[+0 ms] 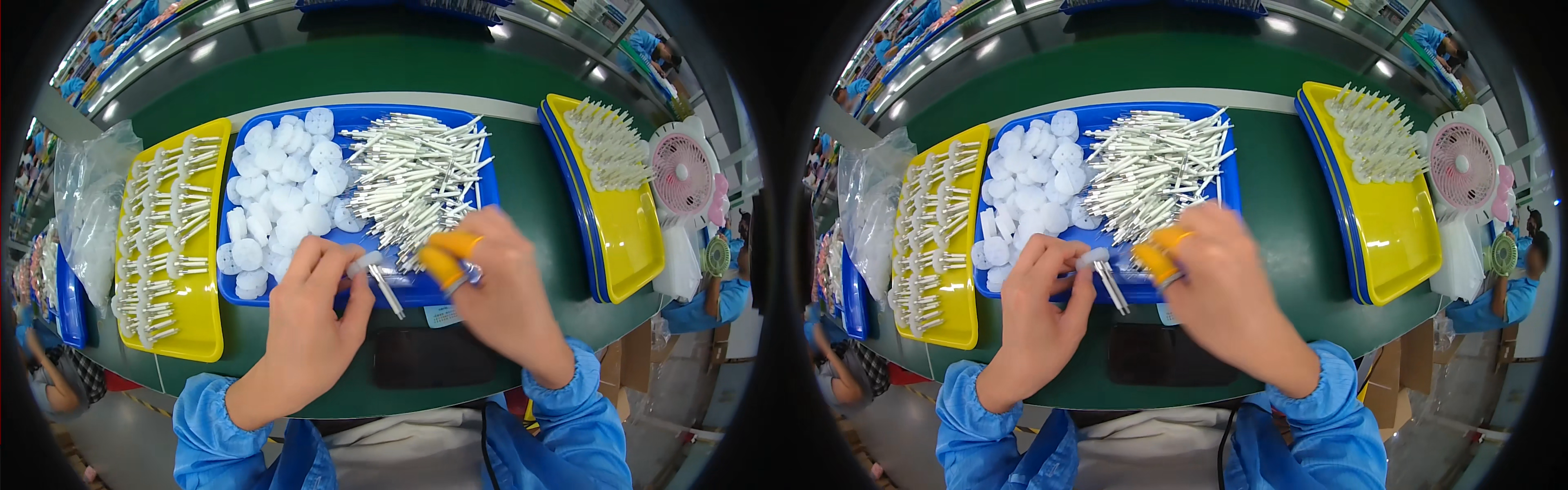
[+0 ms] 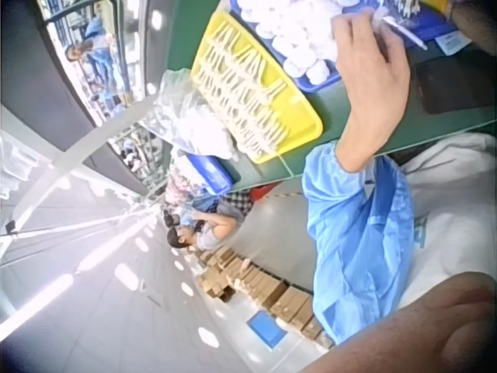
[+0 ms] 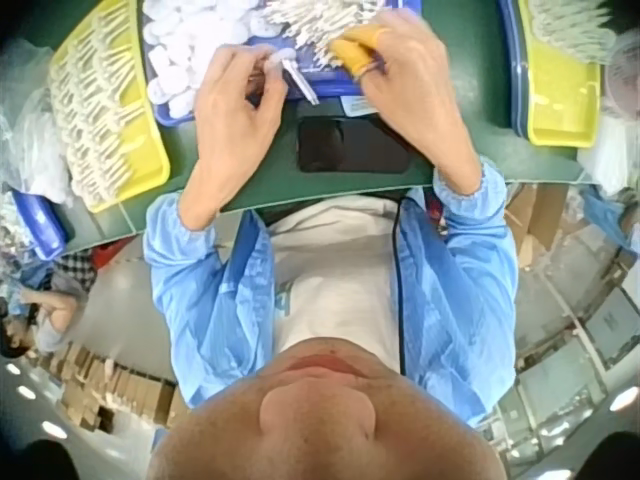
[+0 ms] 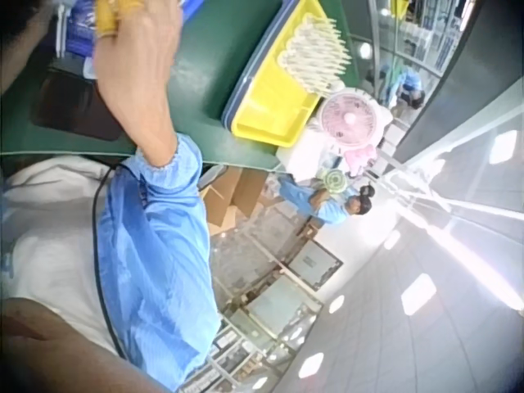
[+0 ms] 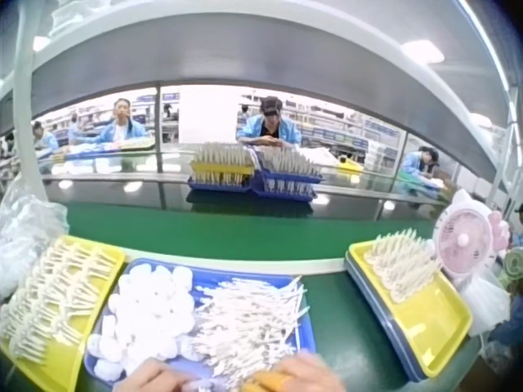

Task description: The person assembles small white plastic components by inserting thin white sticks into circular white bases. The person repeatedly picks up a base and a stick, aligns them, and presses them together, placing the finished units into a yellow tray.

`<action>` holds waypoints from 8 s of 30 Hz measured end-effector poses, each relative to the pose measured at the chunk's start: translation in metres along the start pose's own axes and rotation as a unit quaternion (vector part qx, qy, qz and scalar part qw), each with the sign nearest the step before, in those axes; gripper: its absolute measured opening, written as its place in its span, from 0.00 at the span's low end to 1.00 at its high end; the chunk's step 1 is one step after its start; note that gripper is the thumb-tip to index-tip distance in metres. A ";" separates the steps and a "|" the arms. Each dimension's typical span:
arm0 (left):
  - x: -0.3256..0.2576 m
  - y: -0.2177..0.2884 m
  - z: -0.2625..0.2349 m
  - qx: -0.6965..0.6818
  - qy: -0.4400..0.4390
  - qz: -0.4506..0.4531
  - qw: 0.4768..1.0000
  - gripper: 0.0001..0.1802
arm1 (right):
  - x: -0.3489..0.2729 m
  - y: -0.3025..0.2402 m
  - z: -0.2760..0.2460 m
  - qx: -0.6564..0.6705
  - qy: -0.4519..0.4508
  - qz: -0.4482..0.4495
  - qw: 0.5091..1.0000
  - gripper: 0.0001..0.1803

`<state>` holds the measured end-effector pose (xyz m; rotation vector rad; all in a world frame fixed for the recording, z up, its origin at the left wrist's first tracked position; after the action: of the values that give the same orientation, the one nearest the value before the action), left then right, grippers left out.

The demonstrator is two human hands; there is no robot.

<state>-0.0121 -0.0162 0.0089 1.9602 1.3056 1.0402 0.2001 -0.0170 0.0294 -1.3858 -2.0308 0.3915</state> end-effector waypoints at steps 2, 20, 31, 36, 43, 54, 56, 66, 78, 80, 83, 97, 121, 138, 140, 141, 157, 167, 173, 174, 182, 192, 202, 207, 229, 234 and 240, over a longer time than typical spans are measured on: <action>0.003 0.000 -0.003 -0.018 0.005 -0.011 1.000 0.10 | -0.003 0.015 -0.018 -0.151 0.023 0.039 0.987 0.11; 0.009 0.008 -0.011 -0.105 -0.060 -0.074 0.990 0.08 | -0.007 -0.015 -0.005 0.147 -0.096 -0.050 0.983 0.25; 0.005 0.004 -0.007 -0.047 -0.028 -0.038 0.998 0.09 | -0.004 -0.001 0.001 0.079 -0.112 -0.054 0.989 0.28; 0.005 0.006 -0.003 -0.034 -0.024 -0.008 0.999 0.10 | -0.004 -0.011 0.005 0.071 -0.095 -0.072 0.990 0.22; 0.004 0.007 0.000 -0.017 0.000 0.040 0.999 0.11 | -0.010 -0.016 0.013 0.088 -0.077 -0.068 0.991 0.20; -0.003 0.011 0.000 0.006 -0.046 0.008 0.999 0.12 | -0.015 -0.022 0.026 0.102 0.008 -0.044 0.994 0.20; -0.001 0.009 0.000 0.000 -0.034 0.009 0.999 0.12 | -0.009 -0.023 0.025 0.107 0.005 -0.028 0.994 0.22; 0.014 0.004 -0.016 -0.028 0.016 -0.043 0.999 0.08 | 0.009 0.015 0.000 -0.037 -0.074 -0.085 0.993 0.08; 0.014 0.000 -0.015 -0.119 -0.032 -0.135 0.983 0.06 | 0.000 -0.012 -0.015 0.172 -0.094 0.040 0.980 0.16; 0.013 0.002 -0.013 -0.120 -0.040 -0.119 0.985 0.07 | 0.001 -0.012 -0.010 0.163 -0.101 -0.002 0.981 0.23; 0.013 0.006 -0.013 -0.113 -0.037 -0.083 0.989 0.07 | 0.001 -0.012 -0.006 0.169 -0.123 -0.038 0.977 0.27; 0.008 0.003 -0.007 -0.074 -0.030 -0.050 0.996 0.08 | 0.001 -0.009 0.003 0.093 -0.078 -0.056 0.991 0.25; 0.004 0.002 -0.014 0.035 0.063 -0.005 0.997 0.09 | 0.005 0.001 0.001 0.062 0.037 -0.065 0.995 0.15; -0.084 -0.076 -0.147 0.227 0.304 -0.182 0.907 0.06 | 0.010 0.035 -0.015 -0.129 0.007 -0.030 0.991 0.18; -0.083 -0.084 -0.149 0.264 0.273 -0.182 0.907 0.07 | 0.009 0.031 -0.015 -0.110 0.013 -0.036 0.993 0.18; -0.080 -0.084 -0.148 0.268 0.271 -0.188 0.905 0.07 | 0.009 0.030 -0.016 -0.100 0.017 -0.037 0.994 0.17; -0.039 -0.023 -0.067 0.239 0.089 0.052 0.966 0.15 | -0.004 0.014 -0.006 0.011 -0.004 -0.046 0.999 0.19; -0.008 0.000 -0.044 0.171 -0.030 0.029 0.984 0.12 | -0.006 0.000 -0.007 0.139 -0.035 -0.057 0.988 0.20; 0.022 0.008 -0.016 -0.206 -0.086 -0.107 0.969 0.09 | -0.001 -0.015 -0.012 0.163 -0.033 -0.064 0.984 0.28; 0.025 0.007 -0.012 -0.233 -0.097 -0.109 0.961 0.10 | -0.001 -0.013 -0.011 0.155 -0.030 -0.069 0.985 0.28; 0.022 0.006 -0.001 -0.154 -0.084 -0.057 0.983 0.11 | -0.006 0.000 -0.003 0.133 -0.050 -0.061 0.988 0.25; 0.016 0.012 0.004 -0.068 -0.064 -0.050 0.994 0.10 | -0.005 -0.002 -0.003 0.108 -0.086 -0.021 0.990 0.25; 0.008 0.013 0.011 -0.036 -0.040 -0.006 0.999 0.11 | -0.018 -0.008 0.012 0.140 -0.018 -0.046 0.989 0.17; 0.001 0.014 0.012 -0.038 -0.034 0.012 0.999 0.12 | -0.019 -0.013 0.010 0.145 -0.004 -0.021 0.989 0.13; 0.017 0.003 -0.016 -0.030 0.002 -0.046 0.998 0.09 | 0.002 0.007 -0.008 0.025 -0.097 0.003 0.995 0.10; 0.013 0.007 -0.011 -0.084 -0.028 -0.037 0.995 0.11 | 0.000 -0.011 -0.013 0.162 -0.081 0.020 0.983 0.19; 0.014 0.011 -0.007 -0.047 -0.024 0.013 0.999 0.11 | -0.003 -0.009 -0.002 0.114 -0.110 -0.063 0.985 0.25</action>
<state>-0.0096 -0.0072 0.0256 1.9239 1.1866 1.0413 0.1956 -0.0234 0.0356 -1.1099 -2.1579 0.7254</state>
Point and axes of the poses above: each hand's wrist, its own x-axis towards the middle knuckle, its own z-axis out of the palm, y = z × x, the point moved 2 cm from there along x, towards the middle knuckle
